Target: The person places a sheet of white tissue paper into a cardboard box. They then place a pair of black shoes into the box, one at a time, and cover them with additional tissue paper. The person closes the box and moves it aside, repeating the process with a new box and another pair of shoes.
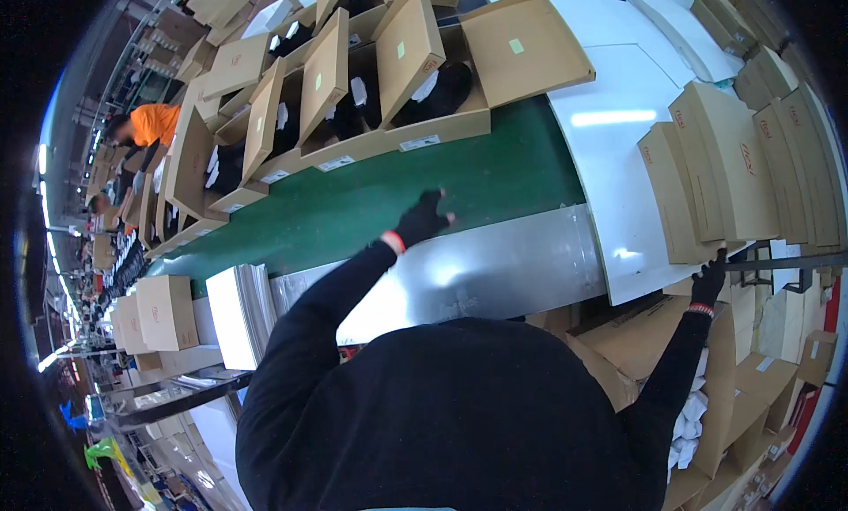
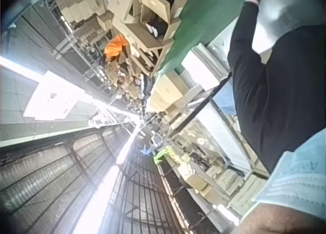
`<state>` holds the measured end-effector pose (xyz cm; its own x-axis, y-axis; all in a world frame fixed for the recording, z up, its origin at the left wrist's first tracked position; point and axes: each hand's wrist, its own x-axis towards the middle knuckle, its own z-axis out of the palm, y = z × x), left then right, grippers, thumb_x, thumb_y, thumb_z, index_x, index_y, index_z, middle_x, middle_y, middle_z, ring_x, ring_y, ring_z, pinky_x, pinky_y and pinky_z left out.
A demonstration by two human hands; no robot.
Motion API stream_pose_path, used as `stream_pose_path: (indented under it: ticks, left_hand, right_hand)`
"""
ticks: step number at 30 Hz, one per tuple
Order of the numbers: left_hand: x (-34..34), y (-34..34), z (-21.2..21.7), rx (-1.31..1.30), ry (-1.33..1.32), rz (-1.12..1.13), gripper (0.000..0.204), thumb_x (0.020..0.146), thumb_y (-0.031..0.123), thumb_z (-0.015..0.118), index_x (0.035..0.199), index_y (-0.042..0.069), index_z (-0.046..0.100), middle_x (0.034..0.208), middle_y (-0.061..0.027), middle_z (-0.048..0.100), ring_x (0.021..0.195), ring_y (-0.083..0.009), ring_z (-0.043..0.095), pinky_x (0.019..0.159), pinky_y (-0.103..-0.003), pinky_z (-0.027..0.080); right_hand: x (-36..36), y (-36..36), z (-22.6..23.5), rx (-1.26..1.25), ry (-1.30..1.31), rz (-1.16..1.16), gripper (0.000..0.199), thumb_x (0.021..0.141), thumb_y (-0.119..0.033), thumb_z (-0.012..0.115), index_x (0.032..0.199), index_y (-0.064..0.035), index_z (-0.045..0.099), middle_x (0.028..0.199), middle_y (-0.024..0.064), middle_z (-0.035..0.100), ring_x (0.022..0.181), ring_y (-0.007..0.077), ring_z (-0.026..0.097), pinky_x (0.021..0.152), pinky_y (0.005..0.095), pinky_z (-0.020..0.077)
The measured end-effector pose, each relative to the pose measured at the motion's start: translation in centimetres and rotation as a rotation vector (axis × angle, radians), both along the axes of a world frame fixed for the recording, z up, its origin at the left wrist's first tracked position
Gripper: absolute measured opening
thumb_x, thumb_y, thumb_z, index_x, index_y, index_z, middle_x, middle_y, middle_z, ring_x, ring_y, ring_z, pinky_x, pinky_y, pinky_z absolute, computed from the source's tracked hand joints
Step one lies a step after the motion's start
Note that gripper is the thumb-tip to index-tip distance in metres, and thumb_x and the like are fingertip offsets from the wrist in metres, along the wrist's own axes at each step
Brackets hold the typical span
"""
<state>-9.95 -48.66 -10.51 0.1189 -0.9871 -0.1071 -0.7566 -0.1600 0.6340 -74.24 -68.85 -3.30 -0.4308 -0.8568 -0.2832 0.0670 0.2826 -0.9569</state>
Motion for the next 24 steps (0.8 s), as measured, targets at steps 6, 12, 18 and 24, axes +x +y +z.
stream_pose_path:
  ticks: [6,12,18,24]
  left_hand:
    - [8.7,-12.2,1.8,-0.449,-0.782,0.001,0.058,0.075,0.024,0.066,0.127,0.003,0.05,0.118,-0.0219,0.055,0.107,-0.0365,0.057,0.087,-0.046,0.047]
    - [11.3,-18.4,-1.6,-0.349,-0.824,0.062,0.012,0.076,0.02,0.064,0.08,0.009,0.068,0.073,-0.0123,0.063,0.072,-0.0313,0.065,0.064,-0.045,0.051]
    - [2.5,-11.0,9.5,-0.205,-0.413,-0.304,0.031,0.078,0.032,0.069,0.091,0.004,0.067,0.081,-0.0188,0.066,0.079,-0.0356,0.065,0.072,-0.047,0.05]
    - [-2.6,6.4,11.4,-0.198,-0.199,-0.489,0.027,0.077,0.024,0.07,0.102,0.014,0.07,0.088,-0.0185,0.065,0.077,-0.0347,0.066,0.065,-0.045,0.051]
  right_hand:
    - [5.8,13.7,-0.5,-0.046,0.251,0.252,0.047,0.096,-0.026,0.052,0.139,-0.0074,0.046,0.134,0.0045,0.051,0.116,0.0147,0.052,0.095,0.0309,0.0406]
    - [18.4,20.0,3.2,-0.028,0.256,0.454,0.046,0.086,-0.008,0.066,0.13,-0.0008,0.052,0.114,0.0036,0.057,0.096,0.0106,0.053,0.086,0.0256,0.0431]
    - [31.3,20.2,10.7,-0.546,0.831,0.874,0.047,0.08,-0.011,0.072,0.123,-0.0055,0.056,0.123,0.0145,0.056,0.118,0.0303,0.052,0.098,0.0382,0.0414]
    - [38.2,21.7,12.0,-0.586,0.756,1.252,0.047,0.075,-0.018,0.073,0.118,-0.0055,0.056,0.111,0.0147,0.058,0.107,0.0335,0.055,0.092,0.0406,0.0451]
